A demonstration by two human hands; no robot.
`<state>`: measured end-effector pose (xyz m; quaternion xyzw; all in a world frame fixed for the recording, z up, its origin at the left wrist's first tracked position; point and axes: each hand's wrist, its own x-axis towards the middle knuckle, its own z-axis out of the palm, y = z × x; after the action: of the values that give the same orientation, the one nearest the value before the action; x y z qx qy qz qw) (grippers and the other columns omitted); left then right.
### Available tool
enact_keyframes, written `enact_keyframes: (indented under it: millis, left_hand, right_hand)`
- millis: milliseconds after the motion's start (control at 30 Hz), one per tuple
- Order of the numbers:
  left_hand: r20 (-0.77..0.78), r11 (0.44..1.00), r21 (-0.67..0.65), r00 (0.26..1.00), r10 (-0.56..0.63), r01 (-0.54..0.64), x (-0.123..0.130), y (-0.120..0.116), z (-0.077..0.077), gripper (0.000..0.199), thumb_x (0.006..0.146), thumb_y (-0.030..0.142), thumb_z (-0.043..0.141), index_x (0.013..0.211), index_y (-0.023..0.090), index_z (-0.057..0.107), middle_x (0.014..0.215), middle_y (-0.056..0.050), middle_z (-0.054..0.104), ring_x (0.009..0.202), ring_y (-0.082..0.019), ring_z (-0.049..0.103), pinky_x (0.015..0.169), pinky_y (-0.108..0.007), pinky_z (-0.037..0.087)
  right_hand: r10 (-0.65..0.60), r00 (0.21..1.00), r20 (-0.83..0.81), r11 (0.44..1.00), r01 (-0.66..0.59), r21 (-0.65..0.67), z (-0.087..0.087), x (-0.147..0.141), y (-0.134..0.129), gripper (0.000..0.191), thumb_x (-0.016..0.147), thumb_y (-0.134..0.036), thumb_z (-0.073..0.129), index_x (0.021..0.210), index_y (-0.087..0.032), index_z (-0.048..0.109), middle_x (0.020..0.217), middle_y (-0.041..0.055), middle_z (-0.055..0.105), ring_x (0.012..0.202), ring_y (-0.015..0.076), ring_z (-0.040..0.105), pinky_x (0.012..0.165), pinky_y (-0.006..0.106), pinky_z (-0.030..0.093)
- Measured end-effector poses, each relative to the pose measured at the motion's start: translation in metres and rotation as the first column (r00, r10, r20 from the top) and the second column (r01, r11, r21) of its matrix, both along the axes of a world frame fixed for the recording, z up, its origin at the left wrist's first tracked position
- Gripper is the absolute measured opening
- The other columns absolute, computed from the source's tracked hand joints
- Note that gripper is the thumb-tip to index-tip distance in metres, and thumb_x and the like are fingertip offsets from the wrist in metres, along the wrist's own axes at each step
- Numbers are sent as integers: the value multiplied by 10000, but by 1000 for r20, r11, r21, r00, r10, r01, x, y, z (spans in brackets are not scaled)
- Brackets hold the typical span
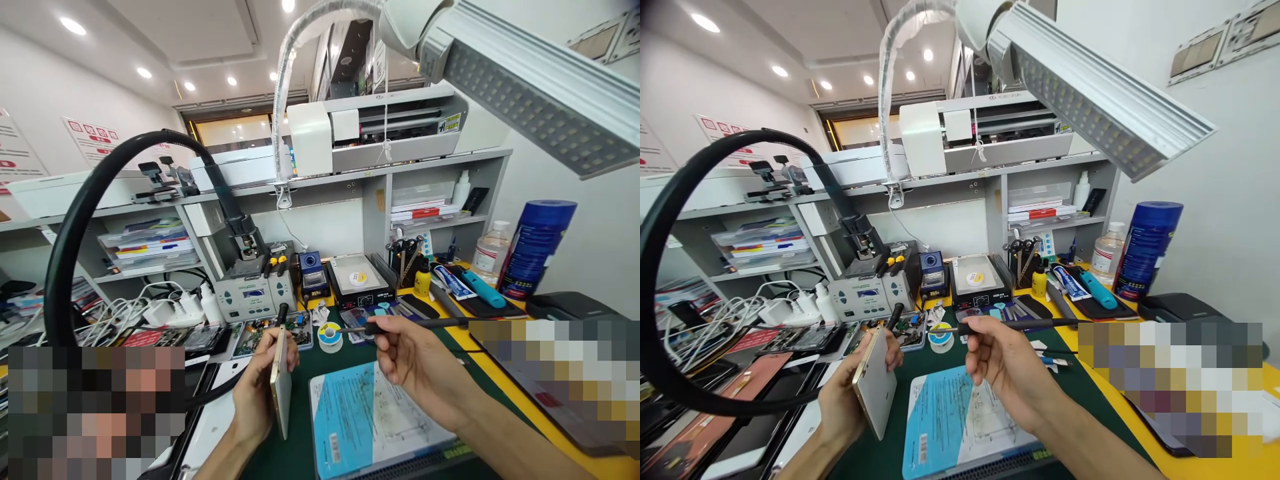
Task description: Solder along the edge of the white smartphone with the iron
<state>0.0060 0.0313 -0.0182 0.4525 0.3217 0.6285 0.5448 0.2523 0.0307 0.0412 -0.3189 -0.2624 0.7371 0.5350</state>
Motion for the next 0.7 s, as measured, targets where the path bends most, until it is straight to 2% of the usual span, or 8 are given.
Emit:
enact_keyframes:
  millis: [100,167,267,333,400,467,600,700]
  left_hand:
    - [-39,999,41,999,29,-28,-3,-4,-6,371,931,563,610,1107,241,667,885,-25,563,842,-218,489,819,-346,422]
    - [-100,997,67,993,55,-49,-4,-9,-8,543,896,681,635,1200,233,670,962,-47,590,909,-242,509,872,-362,430]
    - [-210,990,112,971,110,-88,-4,-17,-11,889,719,847,727,1362,244,609,1069,-63,588,1037,-300,518,968,-391,422]
    - [-283,986,116,947,151,-123,-6,-21,-13,975,658,803,825,1432,286,532,1097,-48,563,1093,-319,521,999,-397,411]
    - [-350,984,92,921,173,-149,-11,-25,-15,904,720,645,888,1457,321,477,1104,-36,557,1119,-317,540,1000,-399,412]
    - [-398,987,59,903,159,-148,-19,-28,-18,806,800,537,864,1468,314,471,1112,-48,591,1159,-331,571,1020,-421,422]
    - [-401,982,-11,900,170,-191,-34,-36,-22,726,814,577,789,1428,248,585,1262,-114,685,1299,-402,585,1105,-481,447]
    - [-404,943,-105,880,248,-314,-38,-40,-22,593,830,562,771,1301,209,693,1261,-137,750,1242,-413,655,996,-471,558]
  right_hand:
    - [-19,1000,-6,1000,19,-1,-2,2,4,62,918,-156,776,863,-132,760,619,-17,704,460,107,654,392,171,532]
    - [-29,1000,-5,1000,29,-3,-4,2,7,92,952,-147,744,861,-134,740,626,-26,695,470,106,652,401,172,527]
    - [-39,999,7,999,39,-8,-7,3,10,152,1013,-155,699,863,-135,701,655,-50,673,495,97,641,422,173,513]
    - [-44,999,19,999,44,-10,-10,3,12,183,1031,-173,698,853,-139,680,674,-62,658,504,91,628,430,174,504]
    - [-46,999,29,999,46,-11,-11,4,13,200,1034,-185,703,842,-141,669,686,-63,653,510,88,622,437,176,503]
    - [-47,998,36,999,47,-9,-11,4,14,208,1033,-183,703,833,-143,662,690,-62,653,516,89,623,442,178,507]
    - [-70,997,40,997,71,-4,-8,3,13,189,1010,-148,693,823,-147,666,650,-56,652,490,95,622,417,174,501]
    - [-100,994,53,995,101,-7,-7,2,11,145,958,-157,714,815,-150,697,608,-29,662,454,109,623,374,177,496]
